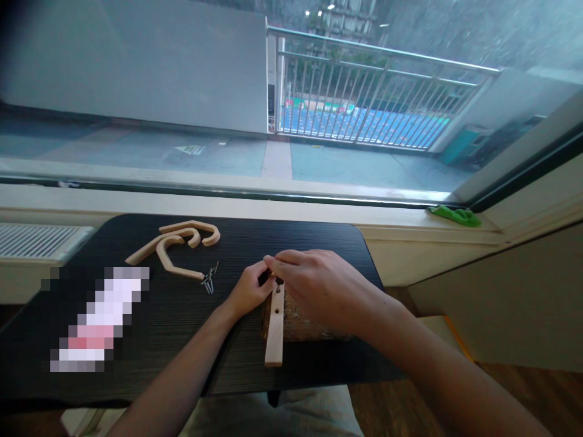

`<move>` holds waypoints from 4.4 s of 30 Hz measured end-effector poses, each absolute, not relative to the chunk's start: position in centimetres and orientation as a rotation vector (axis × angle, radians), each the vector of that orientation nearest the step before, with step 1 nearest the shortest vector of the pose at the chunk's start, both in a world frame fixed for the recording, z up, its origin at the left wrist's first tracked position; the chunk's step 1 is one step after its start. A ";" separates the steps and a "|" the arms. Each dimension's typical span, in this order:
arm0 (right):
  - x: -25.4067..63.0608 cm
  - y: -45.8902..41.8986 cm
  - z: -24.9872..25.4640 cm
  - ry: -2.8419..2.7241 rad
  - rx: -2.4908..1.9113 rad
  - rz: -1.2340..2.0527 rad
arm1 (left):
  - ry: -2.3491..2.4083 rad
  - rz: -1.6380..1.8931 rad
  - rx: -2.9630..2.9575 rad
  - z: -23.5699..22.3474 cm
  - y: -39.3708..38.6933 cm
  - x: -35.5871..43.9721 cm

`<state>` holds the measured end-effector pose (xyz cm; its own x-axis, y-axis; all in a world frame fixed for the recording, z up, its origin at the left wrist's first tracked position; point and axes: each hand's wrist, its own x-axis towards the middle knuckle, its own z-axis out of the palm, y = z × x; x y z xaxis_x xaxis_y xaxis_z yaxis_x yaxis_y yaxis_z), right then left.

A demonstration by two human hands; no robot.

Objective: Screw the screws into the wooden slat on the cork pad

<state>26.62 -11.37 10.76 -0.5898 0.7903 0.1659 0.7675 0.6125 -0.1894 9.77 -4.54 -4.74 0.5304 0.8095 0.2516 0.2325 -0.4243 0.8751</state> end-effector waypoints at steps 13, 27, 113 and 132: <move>26.8 -11.0 10.4 -2.592 -1.270 0.148 | 0.872 0.847 1.943 -5.0 -4.5 9.9; 26.0 -10.8 10.3 -2.621 -1.300 0.113 | 0.865 0.881 1.972 -4.8 -4.4 9.9; 26.8 -10.9 8.6 -2.421 -1.224 0.248 | 0.846 0.881 1.954 -5.2 -4.2 9.8; 26.7 -11.5 5.4 -2.225 -1.076 0.322 | 0.868 0.867 1.945 -5.3 -4.2 9.8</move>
<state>26.75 -11.46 5.38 -0.4617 0.7706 0.4394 0.6142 0.6351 -0.4684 9.85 -4.22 -5.33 0.5260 0.8129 0.2500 0.2505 -0.4290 0.8679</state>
